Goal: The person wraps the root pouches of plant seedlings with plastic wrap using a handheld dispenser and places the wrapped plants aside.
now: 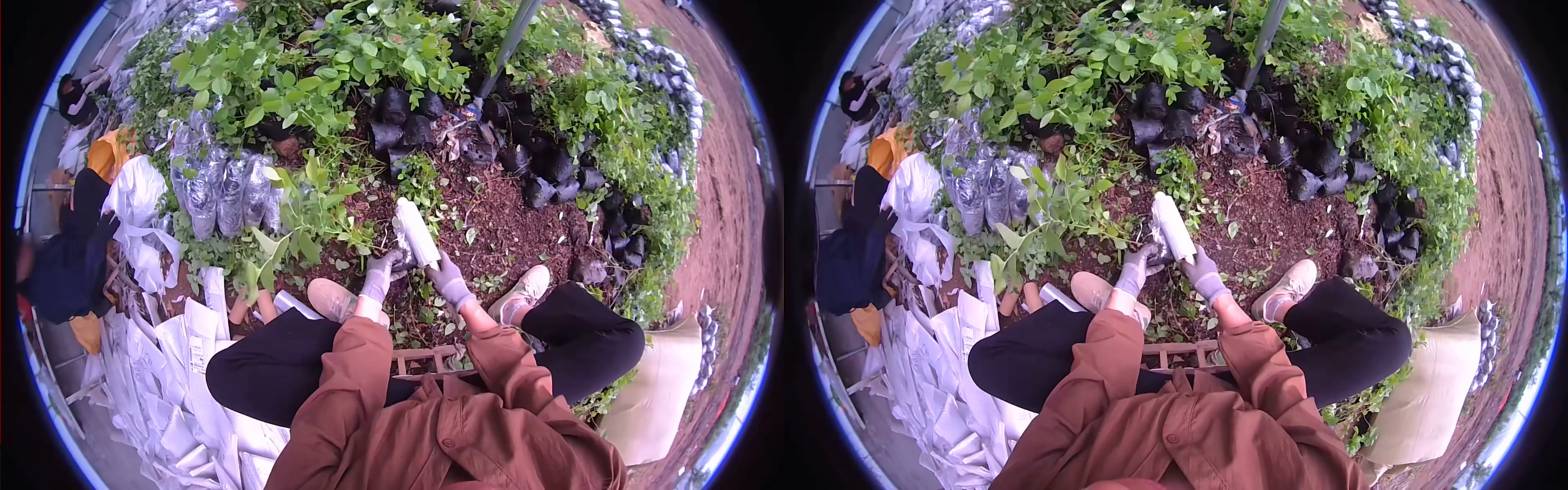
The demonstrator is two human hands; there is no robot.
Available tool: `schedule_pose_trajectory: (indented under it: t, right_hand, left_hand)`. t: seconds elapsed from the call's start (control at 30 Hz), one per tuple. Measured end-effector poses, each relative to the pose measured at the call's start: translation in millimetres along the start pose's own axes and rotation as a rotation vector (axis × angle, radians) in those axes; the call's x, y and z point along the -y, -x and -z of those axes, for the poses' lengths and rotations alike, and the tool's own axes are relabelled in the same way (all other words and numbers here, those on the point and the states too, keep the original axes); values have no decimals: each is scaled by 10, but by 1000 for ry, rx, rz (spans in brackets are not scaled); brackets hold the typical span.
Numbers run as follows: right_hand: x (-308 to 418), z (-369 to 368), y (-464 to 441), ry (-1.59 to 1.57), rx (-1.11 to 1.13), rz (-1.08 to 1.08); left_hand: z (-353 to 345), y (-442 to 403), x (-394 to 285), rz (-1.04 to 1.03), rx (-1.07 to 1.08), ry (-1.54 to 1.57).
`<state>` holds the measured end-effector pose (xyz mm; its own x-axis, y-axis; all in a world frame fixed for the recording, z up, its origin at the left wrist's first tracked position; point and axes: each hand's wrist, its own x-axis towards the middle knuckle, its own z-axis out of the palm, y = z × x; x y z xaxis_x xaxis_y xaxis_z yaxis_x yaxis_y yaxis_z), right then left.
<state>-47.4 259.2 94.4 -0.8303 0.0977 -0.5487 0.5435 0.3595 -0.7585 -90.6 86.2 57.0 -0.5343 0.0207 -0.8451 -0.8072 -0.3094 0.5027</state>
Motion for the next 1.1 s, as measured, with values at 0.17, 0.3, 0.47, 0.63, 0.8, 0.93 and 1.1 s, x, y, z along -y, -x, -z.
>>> schedule_pose_trajectory:
  t: [0.17,0.3,0.47,0.63,0.8,0.93,1.1]
  right_hand:
    - [232,609,10,264,-157,93]
    - [506,1150,-117,236,-249,332]
    - [1008,1186,167,383,-122,466]
    - [1065,659,746,579,68,591]
    - [1122,824,1259,731,-34,597]
    - [1557,1125,1890,940,95,1069]
    - [1972,1444,2400,1037,-94,1764]
  left_hand:
    - [304,272,-195,12,346,432]
    - [176,930,-700,-61,707,527]
    - [-215,1723,-991,-299,660,492]
    - [-50,1668,-1298,-222,986,403]
    - [295,2034,-1860,-158,903,162]
    - [302,2530,-2010,-280,789,82]
    - [510,2514,-2058,-129,796,182]
